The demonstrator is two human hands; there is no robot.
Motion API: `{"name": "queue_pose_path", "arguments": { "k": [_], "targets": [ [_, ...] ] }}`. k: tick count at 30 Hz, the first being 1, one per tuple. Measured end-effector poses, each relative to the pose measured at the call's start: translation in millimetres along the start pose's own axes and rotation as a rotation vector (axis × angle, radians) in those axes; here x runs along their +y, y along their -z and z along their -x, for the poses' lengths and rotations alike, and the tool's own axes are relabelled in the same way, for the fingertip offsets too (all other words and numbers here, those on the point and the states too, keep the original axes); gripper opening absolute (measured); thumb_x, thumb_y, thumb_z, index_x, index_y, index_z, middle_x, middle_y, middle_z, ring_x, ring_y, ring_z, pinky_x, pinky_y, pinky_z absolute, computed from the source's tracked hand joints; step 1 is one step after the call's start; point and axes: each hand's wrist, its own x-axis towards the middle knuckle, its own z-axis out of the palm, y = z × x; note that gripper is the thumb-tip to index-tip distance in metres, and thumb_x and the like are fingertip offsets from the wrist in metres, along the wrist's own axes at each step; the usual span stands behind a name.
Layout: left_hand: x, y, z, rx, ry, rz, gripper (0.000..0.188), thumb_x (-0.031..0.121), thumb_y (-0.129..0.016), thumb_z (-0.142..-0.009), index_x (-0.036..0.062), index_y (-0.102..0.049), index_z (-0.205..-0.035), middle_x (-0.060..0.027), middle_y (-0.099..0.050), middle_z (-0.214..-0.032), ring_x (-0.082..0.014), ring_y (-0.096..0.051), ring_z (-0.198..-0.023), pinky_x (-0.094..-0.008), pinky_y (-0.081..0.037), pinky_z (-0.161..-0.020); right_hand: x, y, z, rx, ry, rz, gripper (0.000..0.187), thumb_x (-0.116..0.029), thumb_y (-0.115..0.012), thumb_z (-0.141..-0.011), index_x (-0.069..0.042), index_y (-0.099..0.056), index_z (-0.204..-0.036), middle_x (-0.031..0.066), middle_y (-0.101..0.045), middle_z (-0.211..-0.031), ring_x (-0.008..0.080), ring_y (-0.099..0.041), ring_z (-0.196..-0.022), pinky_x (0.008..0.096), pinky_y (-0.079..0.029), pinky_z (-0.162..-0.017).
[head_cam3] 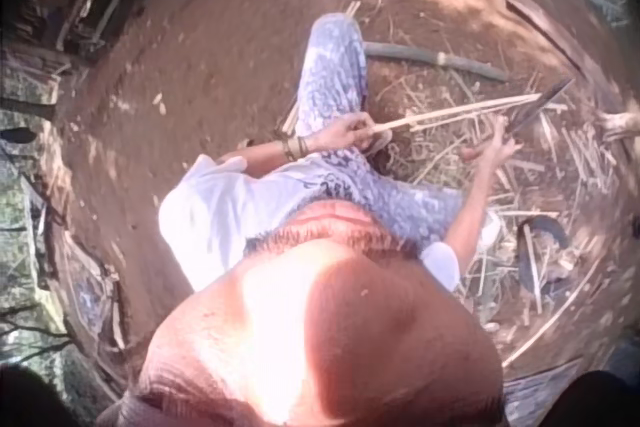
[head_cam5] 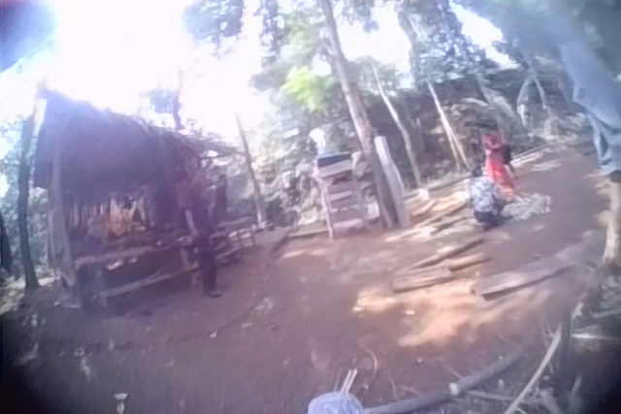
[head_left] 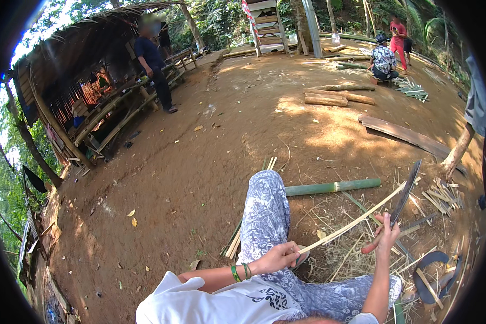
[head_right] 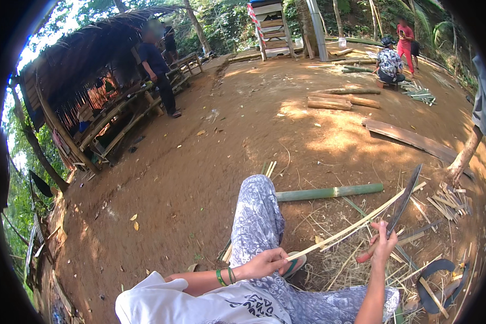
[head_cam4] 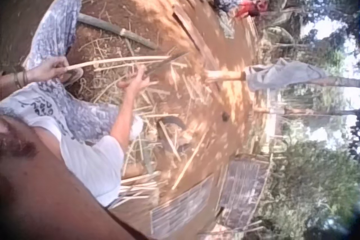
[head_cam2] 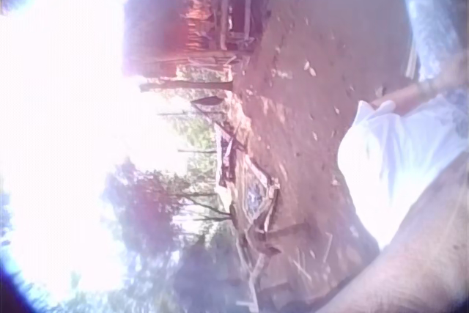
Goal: The person sits on the ground and uses a large machete to split long bamboo poles into thin strips. They hold the bamboo vertically and strike it repeatedly with the blade to separate the fibers, occasionally adjusting the bamboo's position. The process is repeated for multiple bamboo sections, with the resulting strips accumulating on the ground.
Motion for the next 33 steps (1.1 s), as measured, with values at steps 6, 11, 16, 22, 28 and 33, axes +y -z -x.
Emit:
{"name": "queue_pose_path", "arguments": {
  "k": [6, 11, 16, 22, 28, 33],
  "targets": [
    [6, -8, 0, -0.067, 0.046, -0.076, 0.013, 0.017, -0.054, -0.104, 0.0058, -0.057, -0.111, 0.0031, -0.064, -0.074, -0.0036, -0.047, -0.060, -0.0237, -0.038, -0.053, 0, 18, -3, 0.096, -0.044, -0.061, 0.028, -0.022, -0.072, -0.092, 0.000, -0.063, -0.108, 0.0093, -0.070, -0.085, 0.0072, -0.052, -0.050, 0.0208, -0.038, -0.043],
    [3, -11, 1, -0.080, 0.015, -0.080, 0.014, 0.017, -0.053, -0.104, 0.0053, -0.057, -0.110, 0.0021, -0.064, -0.075, -0.0044, -0.049, -0.062, -0.0239, -0.039, -0.055, -1, 21, -1, 0.136, -0.033, -0.058, 0.025, -0.020, -0.073, -0.092, -0.001, -0.062, -0.105, 0.0078, -0.068, -0.084, 0.0077, -0.051, -0.048, 0.0212, -0.038, -0.042],
    [4, -13, 4, -0.117, -0.001, -0.039, 0.015, 0.019, -0.053, -0.105, 0.0052, -0.057, -0.109, 0.0012, -0.063, -0.077, -0.0049, -0.052, -0.065, -0.0240, -0.042, -0.057, 3, 24, -4, 0.171, -0.018, -0.057, 0.023, -0.019, -0.074, -0.091, -0.002, -0.061, -0.100, 0.0031, -0.061, -0.077, 0.0079, -0.050, -0.048, 0.0218, -0.038, -0.042],
    [6, -11, 5, -0.140, 0.016, -0.068, 0.016, 0.020, -0.052, -0.105, 0.0052, -0.056, -0.108, 0.0013, -0.063, -0.077, -0.0051, -0.052, -0.065, -0.0239, -0.042, -0.057, 5, 28, -5, 0.140, -0.041, -0.060, 0.025, -0.019, -0.075, -0.089, -0.004, -0.060, -0.102, 0.0003, -0.057, -0.073, 0.0081, -0.049, -0.048, 0.0225, -0.037, -0.042],
    [14, -4, 4, -0.228, 0.104, -0.054, 0.018, 0.024, -0.053, -0.104, 0.0066, -0.054, -0.109, 0.0016, -0.063, -0.078, -0.0052, -0.051, -0.063, -0.0237, -0.042, -0.055, 6, 31, -6, 0.153, -0.068, -0.085, 0.023, -0.018, -0.075, -0.089, -0.005, -0.058, -0.099, 0.0006, -0.057, -0.073, 0.0080, -0.049, -0.048, 0.0226, -0.038, -0.042],
    [20, 3, -5, -0.350, 0.169, -0.070, 0.021, 0.027, -0.054, -0.104, 0.0063, -0.055, -0.110, 0.0004, -0.062, -0.083, -0.0056, -0.053, -0.068, -0.0241, -0.044, -0.059, 3, 31, -3, 0.151, -0.062, -0.108, 0.023, -0.018, -0.075, -0.089, -0.006, -0.058, -0.099, 0.0010, -0.058, -0.073, 0.0081, -0.049, -0.048, 0.0226, -0.037, -0.042]
  ]
}}
